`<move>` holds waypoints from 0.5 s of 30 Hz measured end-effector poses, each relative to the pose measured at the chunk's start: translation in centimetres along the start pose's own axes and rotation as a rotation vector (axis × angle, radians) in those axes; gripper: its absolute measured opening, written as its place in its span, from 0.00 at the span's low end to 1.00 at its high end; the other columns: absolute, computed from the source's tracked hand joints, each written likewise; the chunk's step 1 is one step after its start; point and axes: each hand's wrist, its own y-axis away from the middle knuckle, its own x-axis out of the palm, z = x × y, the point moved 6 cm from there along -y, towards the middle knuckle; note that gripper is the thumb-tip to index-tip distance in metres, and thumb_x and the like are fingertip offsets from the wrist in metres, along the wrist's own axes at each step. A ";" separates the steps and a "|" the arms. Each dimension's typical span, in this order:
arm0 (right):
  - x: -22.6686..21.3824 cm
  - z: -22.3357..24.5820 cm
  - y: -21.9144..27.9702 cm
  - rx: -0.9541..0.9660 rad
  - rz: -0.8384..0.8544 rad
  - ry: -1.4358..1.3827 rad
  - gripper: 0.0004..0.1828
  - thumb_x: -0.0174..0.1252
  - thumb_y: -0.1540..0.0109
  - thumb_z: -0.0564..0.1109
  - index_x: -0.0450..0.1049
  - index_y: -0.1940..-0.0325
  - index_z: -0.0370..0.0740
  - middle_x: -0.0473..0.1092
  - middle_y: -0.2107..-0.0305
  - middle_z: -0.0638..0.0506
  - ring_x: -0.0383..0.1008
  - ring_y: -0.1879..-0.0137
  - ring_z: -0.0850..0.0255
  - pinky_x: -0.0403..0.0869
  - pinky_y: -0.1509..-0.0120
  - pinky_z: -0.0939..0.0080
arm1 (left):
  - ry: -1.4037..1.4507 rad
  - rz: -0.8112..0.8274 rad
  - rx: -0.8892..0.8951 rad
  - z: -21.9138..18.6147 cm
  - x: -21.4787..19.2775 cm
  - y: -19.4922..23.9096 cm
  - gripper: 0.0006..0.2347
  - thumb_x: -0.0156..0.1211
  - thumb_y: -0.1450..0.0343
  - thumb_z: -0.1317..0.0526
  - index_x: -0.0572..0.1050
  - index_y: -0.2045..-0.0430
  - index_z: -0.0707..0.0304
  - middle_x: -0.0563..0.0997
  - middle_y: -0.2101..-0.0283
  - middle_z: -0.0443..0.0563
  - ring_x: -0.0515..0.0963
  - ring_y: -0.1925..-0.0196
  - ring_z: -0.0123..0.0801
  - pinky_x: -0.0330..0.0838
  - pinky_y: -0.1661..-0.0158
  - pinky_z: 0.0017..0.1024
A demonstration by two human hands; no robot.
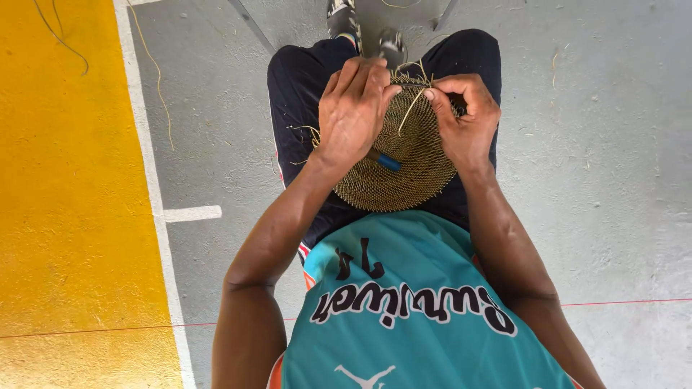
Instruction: Hand-weaving a round straw basket base using dried plant fibers and an awl tool.
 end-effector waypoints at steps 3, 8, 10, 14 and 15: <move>0.0 -0.6 0.0 0.063 0.083 -0.065 0.08 0.70 0.32 0.32 0.75 0.55 0.35 0.76 0.58 0.49 0.78 0.54 0.64 0.78 0.51 0.65 | 0.088 0.170 -0.061 1.0 1.9 -0.1 0.07 0.66 0.24 0.62 0.75 0.61 0.65 0.80 0.69 0.49 0.81 0.62 0.37 0.77 0.59 0.35; 0.4 0.4 -0.4 0.034 0.123 -0.043 0.11 0.68 0.33 0.31 0.73 0.50 0.35 0.73 0.54 0.48 0.79 0.49 0.63 0.81 0.45 0.63 | 0.105 0.090 -0.032 0.9 2.4 -0.4 0.05 0.64 0.26 0.62 0.76 0.63 0.62 0.83 0.68 0.47 0.82 0.67 0.33 0.76 0.64 0.33; 0.8 1.3 -0.6 0.053 0.142 -0.036 0.12 0.68 0.34 0.31 0.73 0.49 0.35 0.73 0.54 0.48 0.79 0.48 0.61 0.81 0.43 0.61 | 0.096 0.108 -0.074 0.6 2.6 0.1 0.05 0.64 0.26 0.62 0.76 0.64 0.62 0.83 0.69 0.48 0.82 0.68 0.33 0.77 0.64 0.33; 1.4 3.2 -1.1 -0.240 0.085 0.264 0.13 0.70 0.35 0.36 0.73 0.51 0.37 0.72 0.56 0.47 0.72 0.49 0.51 0.71 0.40 0.53 | 0.045 0.050 -0.089 0.1 1.9 0.0 0.05 0.63 0.26 0.63 0.76 0.62 0.64 0.84 0.67 0.49 0.82 0.67 0.33 0.76 0.64 0.33; 1.5 2.6 -1.0 -0.236 0.069 0.255 0.09 0.69 0.32 0.36 0.75 0.54 0.41 0.74 0.59 0.51 0.71 0.51 0.53 0.70 0.40 0.54 | 0.026 0.058 -0.107 0.2 1.7 0.0 0.05 0.63 0.26 0.63 0.77 0.61 0.65 0.84 0.67 0.49 0.82 0.68 0.33 0.75 0.65 0.34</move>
